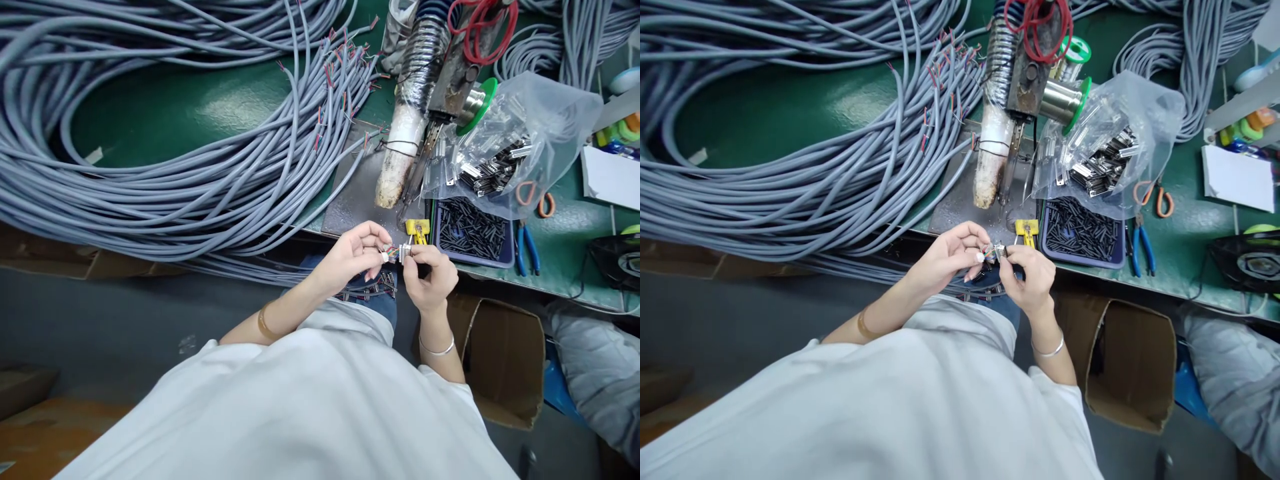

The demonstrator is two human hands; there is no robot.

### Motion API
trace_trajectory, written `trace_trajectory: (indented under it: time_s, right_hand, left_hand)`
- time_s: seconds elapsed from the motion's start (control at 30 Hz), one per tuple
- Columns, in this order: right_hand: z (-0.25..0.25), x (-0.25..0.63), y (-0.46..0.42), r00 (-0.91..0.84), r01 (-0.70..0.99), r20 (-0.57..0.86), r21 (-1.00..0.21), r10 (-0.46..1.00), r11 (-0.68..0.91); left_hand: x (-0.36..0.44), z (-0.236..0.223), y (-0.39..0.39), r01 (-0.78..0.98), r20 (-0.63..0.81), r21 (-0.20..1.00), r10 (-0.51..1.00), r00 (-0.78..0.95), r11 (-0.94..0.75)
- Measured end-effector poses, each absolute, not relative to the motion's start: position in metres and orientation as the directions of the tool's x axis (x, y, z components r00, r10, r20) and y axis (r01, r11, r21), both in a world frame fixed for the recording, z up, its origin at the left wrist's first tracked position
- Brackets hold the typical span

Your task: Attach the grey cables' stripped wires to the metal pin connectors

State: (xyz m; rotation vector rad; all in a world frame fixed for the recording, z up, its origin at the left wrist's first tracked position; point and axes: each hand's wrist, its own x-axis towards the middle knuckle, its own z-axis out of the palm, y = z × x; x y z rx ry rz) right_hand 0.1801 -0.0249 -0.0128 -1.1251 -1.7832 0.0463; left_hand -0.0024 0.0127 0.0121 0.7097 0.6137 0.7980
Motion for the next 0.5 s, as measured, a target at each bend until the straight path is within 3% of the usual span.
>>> trace_trajectory:
  time_s: [0.2, 0.37, 0.5]
  right_hand:
    - [-0.004, 0.165, -0.031, 0.162, 0.465, 0.508, -0.795, 0.846, 0.388]
    - [0.007, 0.165, -0.034, 0.214, 0.268, 0.289, -0.936, 0.933, 0.229]
    - [0.016, 0.166, -0.035, 0.188, 0.125, 0.197, -0.976, 0.962, 0.175]
  left_hand:
    - [-0.01, 0.01, 0.009, -0.477, -0.139, 0.761, 0.829, 0.541, 0.439]
    - [-0.012, 0.004, 0.005, -0.478, 0.006, 0.824, 0.838, 0.545, 0.305]
    - [-0.012, 0.001, 0.001, -0.45, 0.124, 0.881, 0.845, 0.52, 0.147]
